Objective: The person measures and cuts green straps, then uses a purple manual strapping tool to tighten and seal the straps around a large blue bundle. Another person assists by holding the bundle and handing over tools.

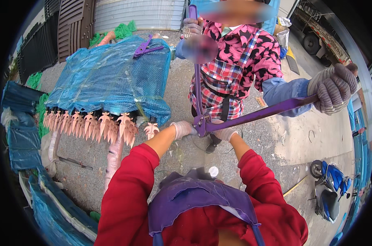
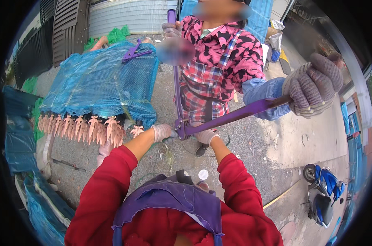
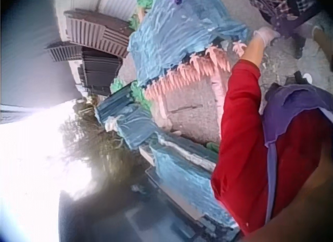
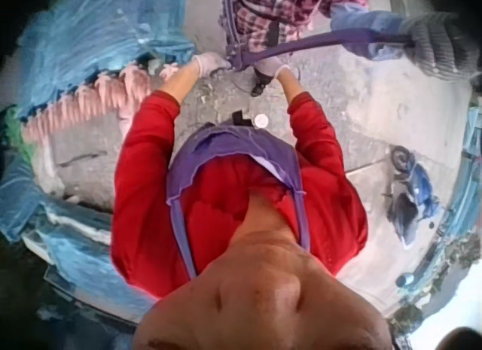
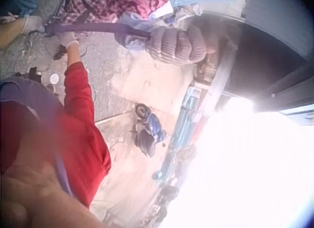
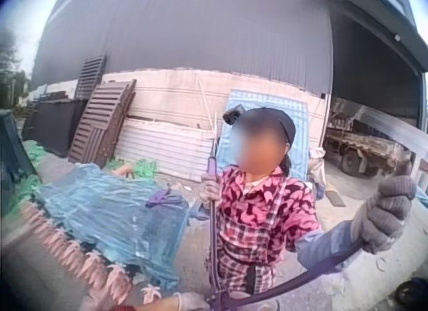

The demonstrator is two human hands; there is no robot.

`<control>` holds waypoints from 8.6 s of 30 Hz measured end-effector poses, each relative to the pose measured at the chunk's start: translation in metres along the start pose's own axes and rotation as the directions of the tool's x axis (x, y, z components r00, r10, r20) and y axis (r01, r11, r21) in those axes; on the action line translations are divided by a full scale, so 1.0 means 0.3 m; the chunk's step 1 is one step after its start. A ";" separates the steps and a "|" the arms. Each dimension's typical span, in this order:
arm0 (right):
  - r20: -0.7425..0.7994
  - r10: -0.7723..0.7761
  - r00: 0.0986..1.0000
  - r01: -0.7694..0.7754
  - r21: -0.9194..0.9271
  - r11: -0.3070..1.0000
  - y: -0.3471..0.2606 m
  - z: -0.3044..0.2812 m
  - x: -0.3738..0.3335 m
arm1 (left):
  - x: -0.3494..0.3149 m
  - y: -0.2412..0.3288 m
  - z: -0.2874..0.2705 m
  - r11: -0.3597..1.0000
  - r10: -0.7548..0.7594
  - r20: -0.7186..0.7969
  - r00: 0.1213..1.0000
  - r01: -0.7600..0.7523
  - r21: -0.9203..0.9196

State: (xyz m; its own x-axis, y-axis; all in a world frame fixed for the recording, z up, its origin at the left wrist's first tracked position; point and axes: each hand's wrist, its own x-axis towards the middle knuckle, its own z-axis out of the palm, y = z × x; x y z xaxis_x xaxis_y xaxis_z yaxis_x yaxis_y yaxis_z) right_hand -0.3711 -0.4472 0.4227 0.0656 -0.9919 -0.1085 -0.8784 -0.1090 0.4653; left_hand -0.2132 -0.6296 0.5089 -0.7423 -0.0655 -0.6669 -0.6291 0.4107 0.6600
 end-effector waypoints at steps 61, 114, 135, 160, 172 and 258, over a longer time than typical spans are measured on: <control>0.226 0.373 0.900 -0.382 0.822 0.423 -0.012 -0.049 0.201 | 0.409 -0.282 -0.127 0.999 0.029 0.040 0.999 -0.031 0.032; 0.025 0.349 0.937 -0.181 0.888 0.422 -0.029 0.083 0.199 | 0.470 -0.322 -0.130 0.865 0.124 0.067 0.990 -0.141 0.481; 0.006 0.327 0.945 -0.161 0.879 0.449 0.009 0.035 0.367 | 0.397 -0.306 -0.250 0.952 -0.061 -0.169 0.984 0.108 0.288; 0.072 0.249 0.966 -0.153 0.933 0.326 0.063 0.068 0.266 | 0.463 -0.282 -0.143 0.988 -0.017 -0.098 0.995 0.032 0.152; 0.044 0.215 0.976 -0.143 0.870 0.471 0.069 -0.008 0.288 | 0.418 -0.330 -0.128 0.943 -0.122 -0.033 0.992 0.105 -0.315; -0.231 0.284 0.931 -0.027 0.731 0.682 -0.050 -0.142 0.464 | 0.063 -0.495 -0.145 0.850 0.226 -0.290 0.930 -0.333 -0.407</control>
State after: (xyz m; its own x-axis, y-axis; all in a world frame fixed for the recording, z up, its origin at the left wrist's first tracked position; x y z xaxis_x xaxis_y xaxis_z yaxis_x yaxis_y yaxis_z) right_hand -0.3285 -0.5864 0.4380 -0.0790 -0.9691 0.2336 -0.9468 -0.0005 -0.3219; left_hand -0.1440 -0.7315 0.4133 -0.8992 -0.2324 -0.3708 -0.3814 0.0007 0.9244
